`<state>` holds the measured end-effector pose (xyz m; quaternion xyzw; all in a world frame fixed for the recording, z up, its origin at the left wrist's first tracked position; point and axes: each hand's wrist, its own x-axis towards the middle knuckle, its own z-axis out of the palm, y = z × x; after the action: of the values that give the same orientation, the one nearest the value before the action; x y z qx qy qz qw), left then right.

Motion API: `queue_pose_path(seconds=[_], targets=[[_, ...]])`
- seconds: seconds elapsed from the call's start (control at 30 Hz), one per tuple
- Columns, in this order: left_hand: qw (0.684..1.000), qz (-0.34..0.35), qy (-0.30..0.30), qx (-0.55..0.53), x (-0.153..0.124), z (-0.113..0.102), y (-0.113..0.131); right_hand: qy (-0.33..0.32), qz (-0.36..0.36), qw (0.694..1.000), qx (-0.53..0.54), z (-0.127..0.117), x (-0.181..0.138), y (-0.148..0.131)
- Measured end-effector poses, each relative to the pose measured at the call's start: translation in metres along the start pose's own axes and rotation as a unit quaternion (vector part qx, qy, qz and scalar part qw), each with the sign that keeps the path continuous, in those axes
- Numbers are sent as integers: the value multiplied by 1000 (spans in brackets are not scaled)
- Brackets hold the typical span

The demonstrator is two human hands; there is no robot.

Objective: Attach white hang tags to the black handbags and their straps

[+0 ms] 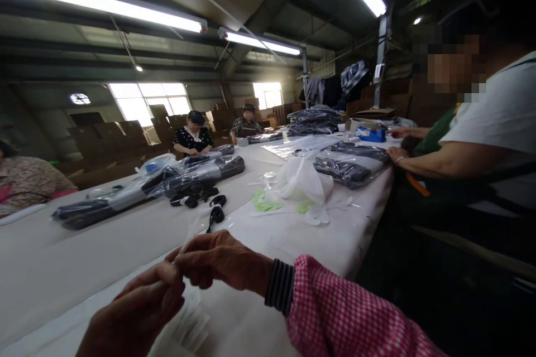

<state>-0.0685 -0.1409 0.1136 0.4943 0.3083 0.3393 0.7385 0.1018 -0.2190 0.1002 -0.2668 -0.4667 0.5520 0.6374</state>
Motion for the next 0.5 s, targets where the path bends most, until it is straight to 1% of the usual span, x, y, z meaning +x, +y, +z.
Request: queue_pose_path(seconds=[0.07, 0.17, 0.27, 0.37, 0.5], targets=[[998, -19, -50, 40, 1, -1, -1, 21, -25, 999, -4, -1, -1, 2], [992, -17, -106, 73, 0, -1, -4, 50, -49, 997, -17, -3, 0, 4], [987, -16, -132, 86, -2, 4, -6, 80, -55, 995, -25, -3, 2, 5], [989, -6, -120, 89, -2, 10, -9, 121, -55, 991, -19, -1, 3, 7], [992, 33, -53, 106, 3, 17, -11, 156, -63, 985, -36, 2, 0, 7]])
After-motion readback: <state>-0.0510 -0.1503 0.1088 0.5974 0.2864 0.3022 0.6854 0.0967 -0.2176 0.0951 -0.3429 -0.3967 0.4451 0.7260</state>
